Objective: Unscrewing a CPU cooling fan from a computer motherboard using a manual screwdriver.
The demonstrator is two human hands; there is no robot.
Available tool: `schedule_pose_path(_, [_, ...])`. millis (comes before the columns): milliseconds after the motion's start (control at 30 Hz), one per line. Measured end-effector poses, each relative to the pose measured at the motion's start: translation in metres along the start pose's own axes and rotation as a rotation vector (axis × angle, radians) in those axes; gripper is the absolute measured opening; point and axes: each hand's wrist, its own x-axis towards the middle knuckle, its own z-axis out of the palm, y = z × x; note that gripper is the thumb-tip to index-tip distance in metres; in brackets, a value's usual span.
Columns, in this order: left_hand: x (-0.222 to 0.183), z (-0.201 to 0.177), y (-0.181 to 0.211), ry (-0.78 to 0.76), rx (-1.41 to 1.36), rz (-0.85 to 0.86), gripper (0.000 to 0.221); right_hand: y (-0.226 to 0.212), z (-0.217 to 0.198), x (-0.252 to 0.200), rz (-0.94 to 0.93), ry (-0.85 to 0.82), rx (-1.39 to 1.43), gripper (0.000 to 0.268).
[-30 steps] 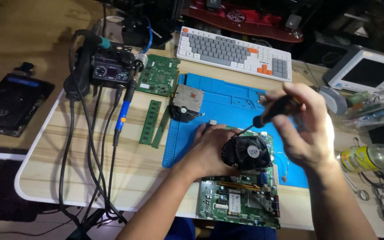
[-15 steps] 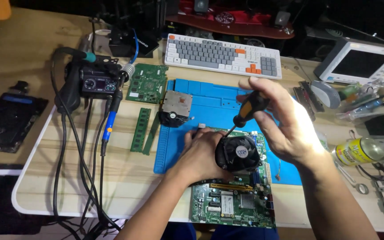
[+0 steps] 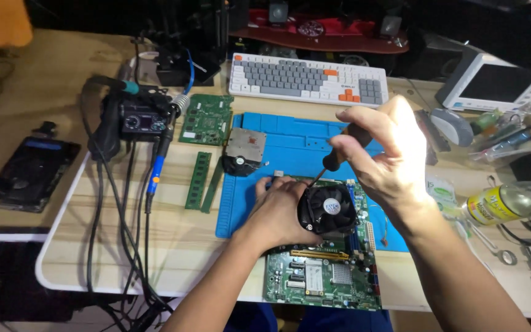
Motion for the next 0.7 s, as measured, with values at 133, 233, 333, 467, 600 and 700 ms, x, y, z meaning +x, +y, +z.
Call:
schedule_pose_path(133, [0.004, 0.017, -0.017, 0.005, 0.070, 0.011, 0.120, -0.002, -0.008, 0.002, 0.114, -0.170, 0.112, 0.041])
schedule_pose_path(233, [0.001, -0.001, 0.000, -0.040, 0.020, -0.038, 0.114, -0.005, -0.013, 0.003, 0.013, -0.127, 0.156, 0.036])
schedule_pose_path(333, [0.000, -0.011, 0.009, -0.111, 0.013, -0.082, 0.112, 0.016, 0.004, -0.014, 0.031, 0.056, -0.136, 0.033])
schedule_pose_path(467, [0.002, 0.003, -0.005, -0.055, 0.026, -0.029, 0.116, 0.005, -0.009, 0.003, -0.021, -0.090, 0.071, 0.046])
schedule_pose_path(600, [0.002, 0.009, -0.009, -0.024, 0.042, -0.026, 0.115, 0.002, -0.006, -0.001, 0.042, -0.144, 0.061, 0.034])
schedule_pose_path(700, [0.003, 0.004, -0.003, -0.055, 0.073, -0.051, 0.118, 0.000, 0.000, 0.002, -0.018, -0.054, -0.048, 0.036])
